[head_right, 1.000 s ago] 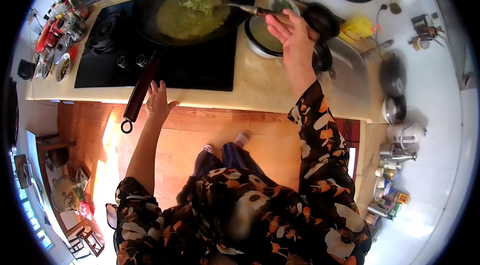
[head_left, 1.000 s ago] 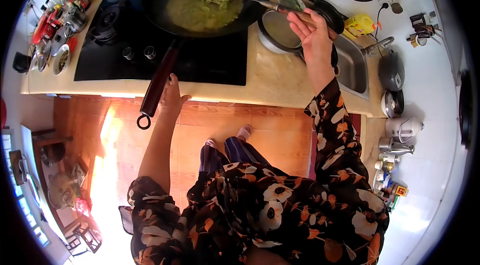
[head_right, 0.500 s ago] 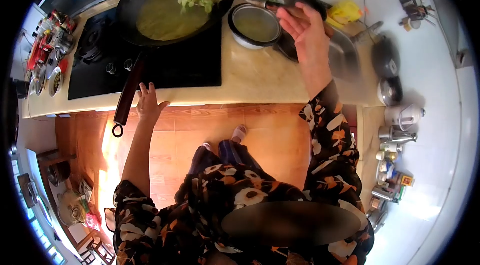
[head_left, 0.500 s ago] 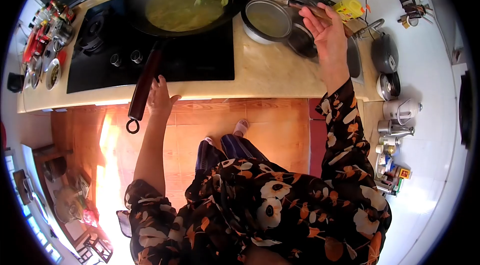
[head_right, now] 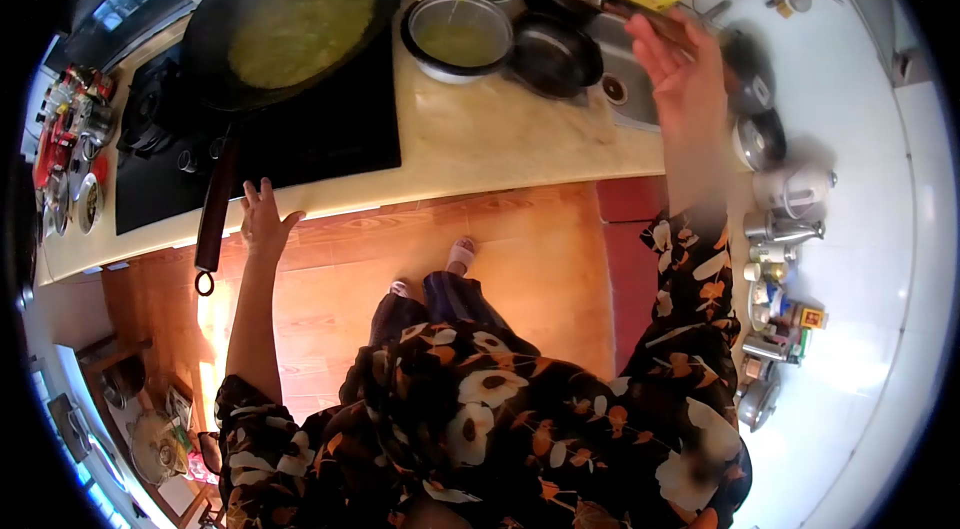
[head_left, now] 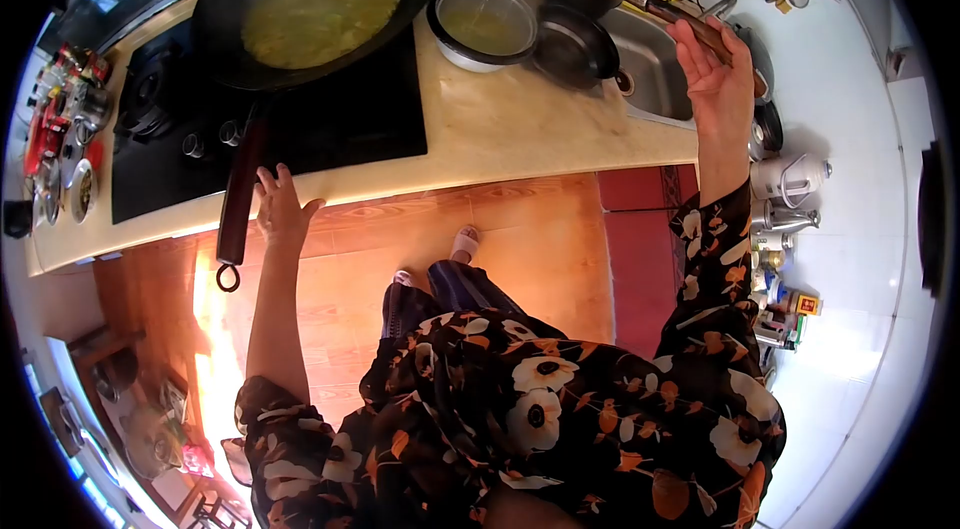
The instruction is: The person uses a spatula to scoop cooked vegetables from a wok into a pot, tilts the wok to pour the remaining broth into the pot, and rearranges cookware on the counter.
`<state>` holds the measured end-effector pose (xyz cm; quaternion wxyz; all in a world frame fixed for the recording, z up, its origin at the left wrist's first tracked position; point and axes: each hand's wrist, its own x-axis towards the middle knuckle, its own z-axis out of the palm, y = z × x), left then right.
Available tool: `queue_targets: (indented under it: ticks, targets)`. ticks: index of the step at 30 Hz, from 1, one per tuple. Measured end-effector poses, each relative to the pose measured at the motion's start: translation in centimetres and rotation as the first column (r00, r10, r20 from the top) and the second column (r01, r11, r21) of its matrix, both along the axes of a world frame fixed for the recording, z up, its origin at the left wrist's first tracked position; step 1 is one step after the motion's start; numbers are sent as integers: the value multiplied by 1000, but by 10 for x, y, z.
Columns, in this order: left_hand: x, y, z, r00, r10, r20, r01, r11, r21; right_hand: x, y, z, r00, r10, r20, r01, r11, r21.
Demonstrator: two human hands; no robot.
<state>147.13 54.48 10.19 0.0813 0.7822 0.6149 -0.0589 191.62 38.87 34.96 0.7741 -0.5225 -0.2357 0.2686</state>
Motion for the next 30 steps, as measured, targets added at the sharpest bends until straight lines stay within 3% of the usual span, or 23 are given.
queue_targets:
  ticks: [7, 11, 13, 15, 16, 17, 18, 21, 22, 23, 25, 27, 29, 30]
  targets:
    - [-2, 1, -4, 1000, -9, 17, 8, 1000, 11, 13, -20, -33, 999, -29, 24, 30, 998, -48]
    - [0, 0, -3, 1000, 0, 14, 0, 1000, 14, -12, -18, -63, 991, 22, 131, -10, 996, -92]
    - [1, 0, 0, 1000, -1, 17, 1, 1000, 7, -29, -20, -72, 911, 111, 397, -14, 971, -240]
    - [0, 0, 0, 1000, 9, 22, -9, 1000, -4, -37, -23, -85, 897, 156, 413, -98, 982, -160]
    - [0, -1, -1, 1000, 9, 23, -9, 1000, 4, -39, -25, -84, 549, 244, 800, -97, 969, -229]
    - [1, -1, 0, 1000, 7, 26, -8, 1000, 12, -43, -28, -82, 45, 285, 958, -62, 957, -282]
    - [2, -1, 2, 999, 18, 37, -18, 1000, -12, -51, -30, -80, -67, 263, 963, -63, 962, -267]
    - [-3, 0, -9, 1000, -7, 27, 6, 999, 44, -59, -38, -66, -130, 314, 940, -83, 942, -326]
    - [-3, -2, -7, 1000, 0, 27, -1, 999, 38, -64, -40, -58, -48, 381, 923, -75, 920, -384]
    - [0, -1, -2, 1000, 11, 15, -11, 1000, 11, -65, -41, -55, -55, 381, 923, -82, 919, -385]
    - [3, -1, -3, 999, 45, 10, -44, 999, -10, -63, -37, -49, 72, 232, 970, -81, 971, -226]
    - [-2, 1, -11, 1000, 9, 5, -9, 998, 57, -55, -47, -41, 149, 228, 962, -19, 973, -228]
    - [1, 2, 1, 999, 36, -7, -36, 999, 40, -63, -37, -39, 629, 136, 766, -128, 989, -70]
    - [1, 1, 3, 1000, 22, -9, -21, 999, 27, -67, -24, -35, 722, 125, 680, -126, 991, -47]
